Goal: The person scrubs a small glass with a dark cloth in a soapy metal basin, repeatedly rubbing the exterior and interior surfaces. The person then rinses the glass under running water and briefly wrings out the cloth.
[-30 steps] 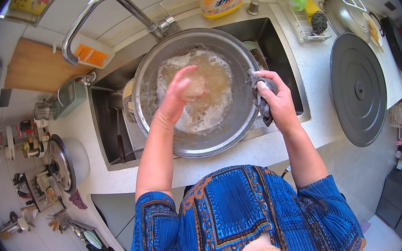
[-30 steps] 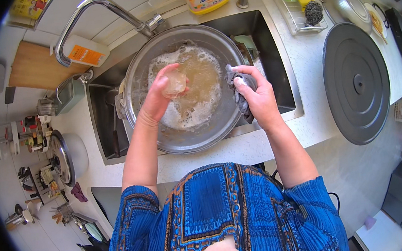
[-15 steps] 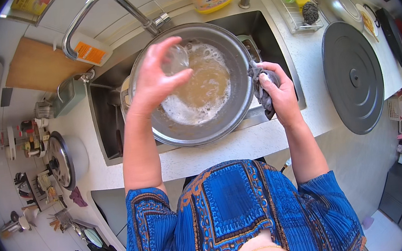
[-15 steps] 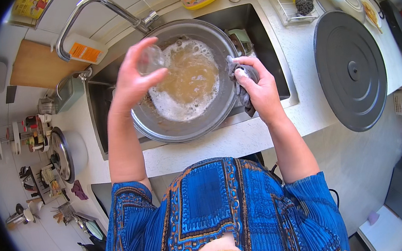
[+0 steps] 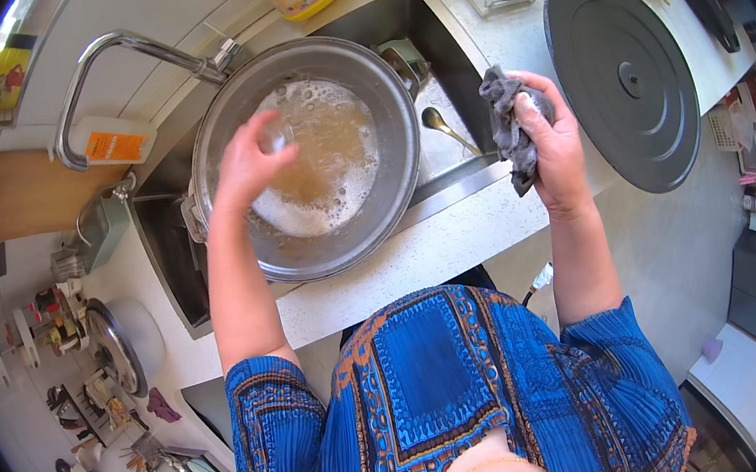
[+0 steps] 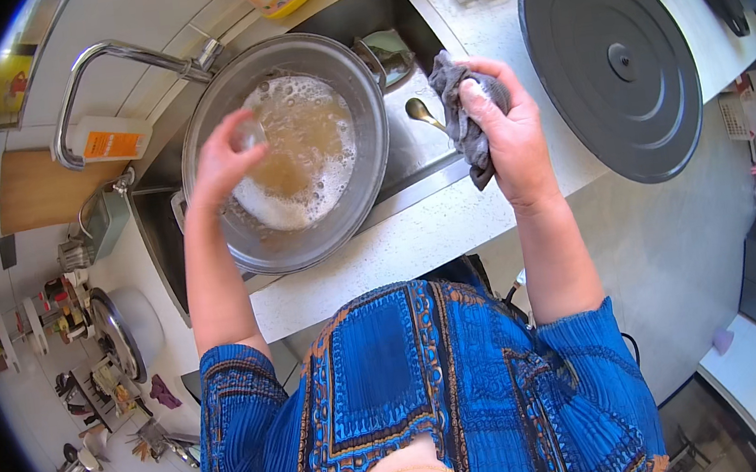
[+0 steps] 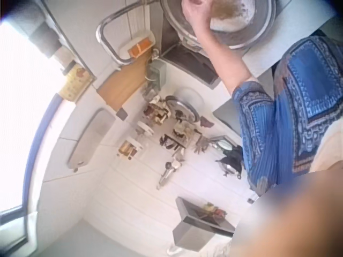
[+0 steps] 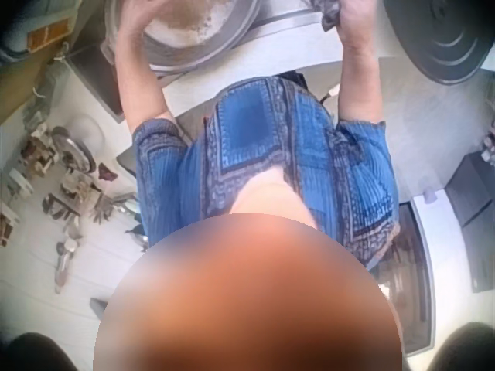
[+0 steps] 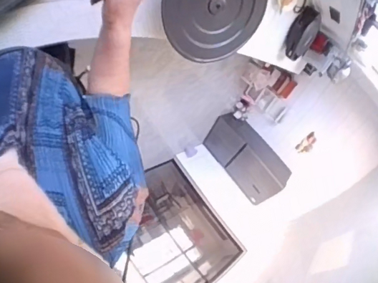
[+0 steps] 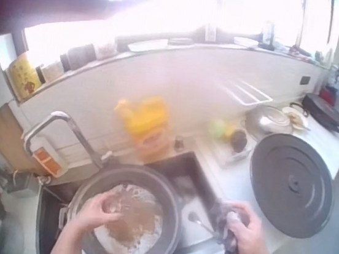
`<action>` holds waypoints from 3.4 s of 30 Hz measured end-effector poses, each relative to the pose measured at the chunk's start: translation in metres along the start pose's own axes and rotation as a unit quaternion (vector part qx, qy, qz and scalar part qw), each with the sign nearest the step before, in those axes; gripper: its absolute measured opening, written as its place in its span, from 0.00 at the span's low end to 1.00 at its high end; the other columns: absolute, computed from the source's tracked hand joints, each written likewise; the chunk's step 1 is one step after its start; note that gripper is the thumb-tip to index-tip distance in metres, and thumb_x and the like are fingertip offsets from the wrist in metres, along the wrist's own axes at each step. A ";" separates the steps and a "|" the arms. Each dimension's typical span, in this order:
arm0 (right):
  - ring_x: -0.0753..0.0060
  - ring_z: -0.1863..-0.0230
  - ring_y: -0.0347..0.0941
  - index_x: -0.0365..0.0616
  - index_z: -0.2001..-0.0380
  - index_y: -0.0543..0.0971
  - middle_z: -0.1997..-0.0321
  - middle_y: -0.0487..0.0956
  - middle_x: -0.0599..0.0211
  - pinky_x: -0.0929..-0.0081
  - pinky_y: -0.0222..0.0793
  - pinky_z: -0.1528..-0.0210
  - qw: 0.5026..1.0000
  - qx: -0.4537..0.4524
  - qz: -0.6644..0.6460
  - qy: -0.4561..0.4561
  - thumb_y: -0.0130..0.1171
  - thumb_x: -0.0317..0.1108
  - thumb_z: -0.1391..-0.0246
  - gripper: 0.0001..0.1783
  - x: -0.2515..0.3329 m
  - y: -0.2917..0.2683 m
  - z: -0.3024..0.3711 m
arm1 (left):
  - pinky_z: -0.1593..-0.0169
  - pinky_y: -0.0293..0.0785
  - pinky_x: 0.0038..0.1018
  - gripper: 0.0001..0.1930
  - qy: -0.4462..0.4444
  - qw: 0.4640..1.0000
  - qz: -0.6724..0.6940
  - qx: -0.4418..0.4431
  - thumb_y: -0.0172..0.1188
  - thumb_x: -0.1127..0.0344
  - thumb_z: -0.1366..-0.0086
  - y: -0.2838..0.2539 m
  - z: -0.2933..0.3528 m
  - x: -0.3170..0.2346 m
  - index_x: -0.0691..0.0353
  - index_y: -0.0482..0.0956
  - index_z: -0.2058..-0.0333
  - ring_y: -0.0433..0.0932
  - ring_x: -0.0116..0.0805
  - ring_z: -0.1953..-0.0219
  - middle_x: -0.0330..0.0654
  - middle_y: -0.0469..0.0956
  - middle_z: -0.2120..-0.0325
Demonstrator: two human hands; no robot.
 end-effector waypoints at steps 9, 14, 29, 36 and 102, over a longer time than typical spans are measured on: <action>0.85 0.70 0.70 0.44 0.52 0.72 0.65 0.76 0.72 0.86 0.68 0.69 0.998 -0.053 -0.005 -0.034 0.52 0.33 0.40 0.13 0.017 -0.035 0.010 | 0.56 0.77 0.36 0.31 0.019 0.608 0.753 0.250 0.46 0.49 0.37 0.061 0.006 -0.139 0.62 0.60 0.41 0.76 0.52 0.55 0.65 0.69 0.51; 0.85 0.67 0.71 0.43 0.52 0.72 0.64 0.76 0.71 0.86 0.69 0.65 0.997 -0.058 -0.016 -0.037 0.51 0.31 0.40 0.13 0.020 -0.050 0.016 | 0.52 0.76 0.44 0.26 -0.066 0.547 0.799 0.241 0.46 0.50 0.33 0.124 0.005 -0.164 0.61 0.61 0.42 0.74 0.58 0.51 0.66 0.67 0.49; 0.85 0.66 0.70 0.41 0.55 0.73 0.65 0.76 0.71 0.86 0.67 0.63 0.998 -0.056 -0.022 -0.032 0.54 0.30 0.42 0.13 0.024 -0.064 0.016 | 0.64 0.74 0.29 0.21 -0.295 0.802 0.518 -0.044 0.54 0.77 0.48 0.271 -0.042 -0.116 0.62 0.70 0.53 0.76 0.37 0.65 0.48 0.75 0.63; 0.83 0.67 0.69 0.41 0.54 0.72 0.63 0.75 0.68 0.84 0.67 0.65 0.998 -0.057 0.001 -0.030 0.52 0.28 0.42 0.12 0.018 -0.066 0.016 | 0.52 0.70 0.33 0.16 -0.395 0.889 0.194 -0.126 0.58 0.73 0.50 0.316 -0.069 -0.021 0.59 0.74 0.60 0.75 0.44 0.56 0.47 0.77 0.61; 0.78 0.61 0.72 0.44 0.50 0.74 0.62 0.79 0.64 0.79 0.66 0.54 0.906 0.295 0.248 0.176 0.52 0.34 0.41 0.16 -0.147 0.193 -0.012 | 0.53 0.72 0.34 0.16 -0.175 0.484 0.842 -0.162 0.51 0.54 0.33 0.065 0.076 0.081 0.56 0.70 0.52 0.75 0.33 0.57 0.38 0.75 0.60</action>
Point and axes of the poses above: each hand's wrist, its own z-axis away from the middle knuckle, its own y-axis out of the palm, x = y × z, the point moved 8 cm from there along -z, towards the middle knuckle
